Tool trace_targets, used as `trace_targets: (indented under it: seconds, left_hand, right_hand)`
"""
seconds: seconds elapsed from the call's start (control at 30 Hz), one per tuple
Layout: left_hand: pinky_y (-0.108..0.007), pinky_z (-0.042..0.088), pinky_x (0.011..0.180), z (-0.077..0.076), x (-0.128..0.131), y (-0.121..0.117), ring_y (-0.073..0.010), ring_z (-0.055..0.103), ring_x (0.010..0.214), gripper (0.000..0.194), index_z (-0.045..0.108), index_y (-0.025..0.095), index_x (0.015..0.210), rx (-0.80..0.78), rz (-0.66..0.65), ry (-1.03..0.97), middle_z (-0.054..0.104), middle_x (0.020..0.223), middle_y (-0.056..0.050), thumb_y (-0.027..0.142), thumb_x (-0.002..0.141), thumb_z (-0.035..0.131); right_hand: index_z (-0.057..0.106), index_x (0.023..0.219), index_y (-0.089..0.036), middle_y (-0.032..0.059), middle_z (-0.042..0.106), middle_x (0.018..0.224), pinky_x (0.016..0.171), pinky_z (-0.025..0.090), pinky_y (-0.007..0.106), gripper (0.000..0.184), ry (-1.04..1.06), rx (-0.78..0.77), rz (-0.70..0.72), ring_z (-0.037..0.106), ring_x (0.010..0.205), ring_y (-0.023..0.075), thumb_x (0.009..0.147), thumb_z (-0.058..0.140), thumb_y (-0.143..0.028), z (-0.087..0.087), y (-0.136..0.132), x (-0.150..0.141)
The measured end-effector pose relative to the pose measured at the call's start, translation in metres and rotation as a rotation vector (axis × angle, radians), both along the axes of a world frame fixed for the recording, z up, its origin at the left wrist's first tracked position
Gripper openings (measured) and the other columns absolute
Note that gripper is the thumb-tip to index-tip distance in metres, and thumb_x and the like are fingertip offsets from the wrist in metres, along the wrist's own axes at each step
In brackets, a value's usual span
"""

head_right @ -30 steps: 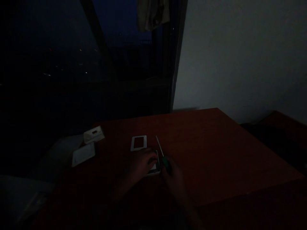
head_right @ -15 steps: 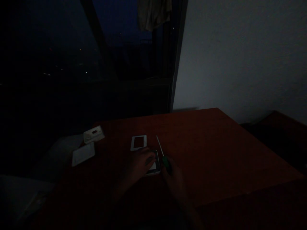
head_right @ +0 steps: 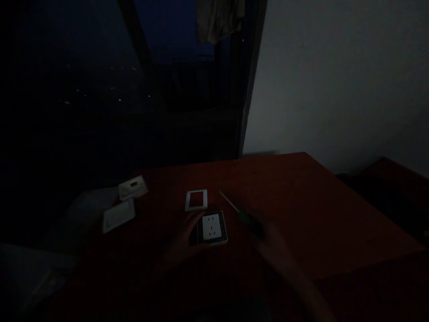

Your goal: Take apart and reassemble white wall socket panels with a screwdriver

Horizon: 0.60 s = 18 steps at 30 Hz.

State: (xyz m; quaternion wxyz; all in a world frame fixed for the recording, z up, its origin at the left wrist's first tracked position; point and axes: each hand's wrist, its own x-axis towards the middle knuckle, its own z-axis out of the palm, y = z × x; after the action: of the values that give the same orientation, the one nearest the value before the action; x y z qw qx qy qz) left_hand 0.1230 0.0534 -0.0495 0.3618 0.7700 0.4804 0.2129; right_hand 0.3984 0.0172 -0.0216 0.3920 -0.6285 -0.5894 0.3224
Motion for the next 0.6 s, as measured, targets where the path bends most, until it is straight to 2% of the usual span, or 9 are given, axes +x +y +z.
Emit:
trace_targets:
  seconds: [0.07, 0.17, 0.27, 0.43, 0.6]
  left_hand:
    - [-0.046, 0.029, 0.111, -0.005, -0.001, 0.001, -0.0288, 0.03, 0.137, 0.082, 0.034, 0.023, 0.143, -0.007, -0.005, -0.025, 0.028, 0.151, -0.012, 0.039, 0.073, 0.074]
    - [-0.046, 0.029, 0.111, -0.009, -0.001, 0.002, -0.029, 0.03, 0.137, 0.085, 0.032, 0.024, 0.144, -0.003, -0.02, -0.035, 0.028, 0.152, -0.012, 0.039, 0.072, 0.075]
    - [-0.045, 0.029, 0.111, -0.007, -0.001, 0.001, -0.028, 0.031, 0.136, 0.083, 0.033, 0.024, 0.143, 0.016, -0.013, -0.026, 0.03, 0.15, -0.012, 0.04, 0.074, 0.074]
    - [-0.046, 0.031, 0.11, -0.004, 0.0, 0.0, -0.0296, 0.033, 0.135, 0.079, 0.036, 0.025, 0.142, 0.031, -0.01, -0.009, 0.033, 0.149, -0.011, 0.043, 0.075, 0.072]
    - [-0.045, 0.029, 0.112, -0.014, 0.001, 0.001, -0.0298, 0.03, 0.137, 0.082, 0.033, 0.025, 0.144, 0.005, -0.015, -0.04, 0.028, 0.152, -0.01, 0.049, 0.075, 0.07]
  right_hand:
    - [0.067, 0.113, -0.024, 0.0083, 0.068, 0.117, 0.089, 0.05, 0.045, 0.039, -0.094, 0.039, 0.068, 0.064, 0.103, 0.0291, 0.075, 0.06, -0.031, 0.023, 0.003, 0.011]
    - [0.065, 0.113, -0.026, 0.0074, 0.069, 0.112, 0.081, 0.054, 0.043, 0.039, -0.219, 0.114, 0.08, 0.067, 0.096, 0.029, 0.076, 0.062, -0.034, 0.056, 0.008, 0.02]
    - [0.065, 0.107, -0.026, 0.0071, 0.07, 0.107, 0.066, 0.056, 0.035, 0.035, -0.296, 0.209, 0.054, 0.068, 0.089, 0.0269, 0.077, 0.064, -0.044, 0.079, 0.014, 0.019]
    - [0.063, 0.097, -0.025, 0.004, 0.072, 0.094, 0.067, 0.053, 0.03, 0.025, -0.396, 0.34, 0.105, 0.069, 0.08, 0.021, 0.081, 0.062, -0.045, 0.093, 0.023, 0.006]
    - [0.06, 0.093, -0.022, 0.0036, 0.072, 0.088, 0.06, 0.05, 0.026, 0.017, -0.45, 0.255, 0.22, 0.069, 0.073, 0.0184, 0.085, 0.057, -0.037, 0.099, 0.027, -0.005]
